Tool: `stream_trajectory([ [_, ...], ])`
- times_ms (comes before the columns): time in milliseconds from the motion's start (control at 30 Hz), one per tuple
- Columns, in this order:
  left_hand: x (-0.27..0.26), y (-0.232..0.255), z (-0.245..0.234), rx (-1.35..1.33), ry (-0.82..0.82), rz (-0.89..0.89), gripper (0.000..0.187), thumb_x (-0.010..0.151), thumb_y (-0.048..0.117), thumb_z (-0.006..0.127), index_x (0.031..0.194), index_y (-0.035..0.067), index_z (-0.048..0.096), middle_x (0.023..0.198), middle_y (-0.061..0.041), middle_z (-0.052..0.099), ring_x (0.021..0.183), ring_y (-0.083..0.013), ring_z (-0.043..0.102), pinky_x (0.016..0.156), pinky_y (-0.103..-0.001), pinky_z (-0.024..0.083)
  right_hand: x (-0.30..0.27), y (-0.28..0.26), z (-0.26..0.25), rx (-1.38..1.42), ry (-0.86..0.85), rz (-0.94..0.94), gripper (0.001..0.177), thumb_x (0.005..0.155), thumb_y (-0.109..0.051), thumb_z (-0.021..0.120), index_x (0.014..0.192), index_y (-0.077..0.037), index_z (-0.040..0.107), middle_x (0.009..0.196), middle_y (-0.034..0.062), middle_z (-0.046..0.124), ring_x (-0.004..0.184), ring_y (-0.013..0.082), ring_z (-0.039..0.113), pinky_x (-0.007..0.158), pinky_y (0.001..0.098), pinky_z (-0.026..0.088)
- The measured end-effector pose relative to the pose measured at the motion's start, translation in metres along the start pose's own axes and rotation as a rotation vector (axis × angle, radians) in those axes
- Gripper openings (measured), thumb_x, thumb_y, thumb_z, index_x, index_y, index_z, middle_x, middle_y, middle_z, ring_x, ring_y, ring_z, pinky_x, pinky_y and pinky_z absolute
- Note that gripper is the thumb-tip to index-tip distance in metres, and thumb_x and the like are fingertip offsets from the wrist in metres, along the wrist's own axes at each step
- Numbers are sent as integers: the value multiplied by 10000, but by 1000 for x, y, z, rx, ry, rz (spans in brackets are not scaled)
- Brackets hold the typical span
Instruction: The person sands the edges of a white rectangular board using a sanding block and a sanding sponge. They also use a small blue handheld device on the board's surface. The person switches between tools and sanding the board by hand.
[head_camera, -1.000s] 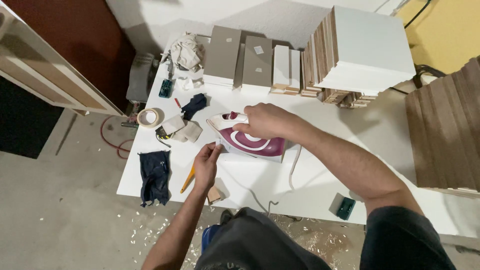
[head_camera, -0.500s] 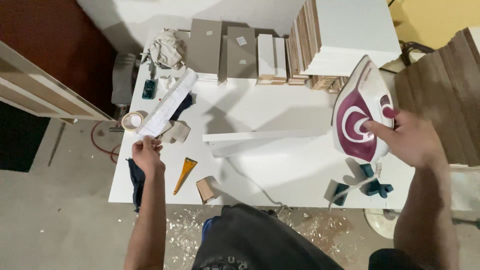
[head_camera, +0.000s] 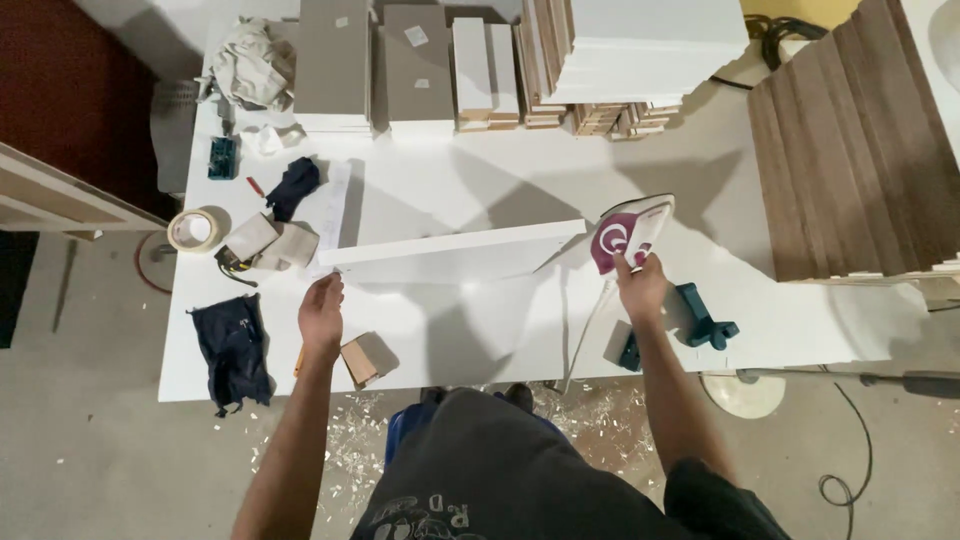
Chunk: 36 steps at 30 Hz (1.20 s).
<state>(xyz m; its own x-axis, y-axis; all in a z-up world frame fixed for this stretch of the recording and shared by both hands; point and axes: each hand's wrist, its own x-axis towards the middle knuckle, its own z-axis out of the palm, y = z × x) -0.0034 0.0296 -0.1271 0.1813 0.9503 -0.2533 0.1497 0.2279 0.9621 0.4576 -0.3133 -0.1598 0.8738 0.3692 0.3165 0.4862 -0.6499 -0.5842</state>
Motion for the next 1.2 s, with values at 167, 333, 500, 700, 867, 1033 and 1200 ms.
stream_trajectory([
  [167, 19, -119, -29, 1058, -151, 424, 287, 900, 357, 694, 1080, 143, 756, 918, -124, 703, 869, -327, 733, 761, -447, 626, -7, 16, 39, 80, 3, 31, 429, 953, -392, 801, 965, -62, 527, 759, 130, 623, 695, 365, 712, 618, 504, 561],
  [333, -32, -123, -15, 1305, -259, 85, 395, 891, 362, 593, 1138, 54, 610, 997, -166, 598, 900, -432, 727, 775, -528, 625, -6, 28, 68, 55, 88, -39, 479, 931, -452, 811, 995, -74, 524, 863, 92, 565, 738, 352, 705, 661, 484, 583],
  [500, -52, -111, 6, 1295, -96, 10, 543, 815, 336, 714, 1240, 40, 551, 1111, -187, 478, 1010, -483, 657, 754, -578, 610, -13, 5, 47, 340, 45, -15, 347, 942, -210, 815, 919, -7, 535, 797, 155, 515, 625, 321, 639, 592, 373, 520],
  [700, -61, -110, 15, 1259, 7, -6, 492, 765, 236, 721, 1196, 116, 517, 1141, -214, 495, 1079, -485, 597, 822, -610, 561, -82, -20, 18, 760, -98, 347, 318, 1073, -259, 626, 1185, 17, 514, 993, 141, 566, 611, 186, 657, 564, 258, 564],
  [867, -59, -112, 19, 1072, 23, 99, 445, 804, 65, 696, 1196, 110, 490, 1189, -202, 448, 1045, -499, 632, 808, -611, 581, -131, -56, 9, 756, -530, 366, 296, 999, -196, 686, 1158, 37, 596, 929, 195, 631, 582, 254, 690, 523, 340, 588],
  [1033, -72, -65, 28, 874, 74, 175, 460, 875, 229, 808, 1224, 107, 534, 1216, -190, 453, 1040, -458, 677, 817, -558, 609, -152, -71, 37, 712, -1050, 194, 367, 1003, -366, 685, 1142, -28, 649, 879, 157, 692, 655, 251, 753, 564, 366, 632],
  [1200, -54, -93, 35, 723, 234, 253, 228, 1054, 203, 588, 1138, 10, 500, 1108, -181, 384, 1091, -473, 597, 778, -511, 597, -153, -128, 26, 598, -1226, -264, 235, 1011, -227, 681, 1086, -6, 653, 856, 133, 723, 706, 232, 748, 621, 365, 593],
])
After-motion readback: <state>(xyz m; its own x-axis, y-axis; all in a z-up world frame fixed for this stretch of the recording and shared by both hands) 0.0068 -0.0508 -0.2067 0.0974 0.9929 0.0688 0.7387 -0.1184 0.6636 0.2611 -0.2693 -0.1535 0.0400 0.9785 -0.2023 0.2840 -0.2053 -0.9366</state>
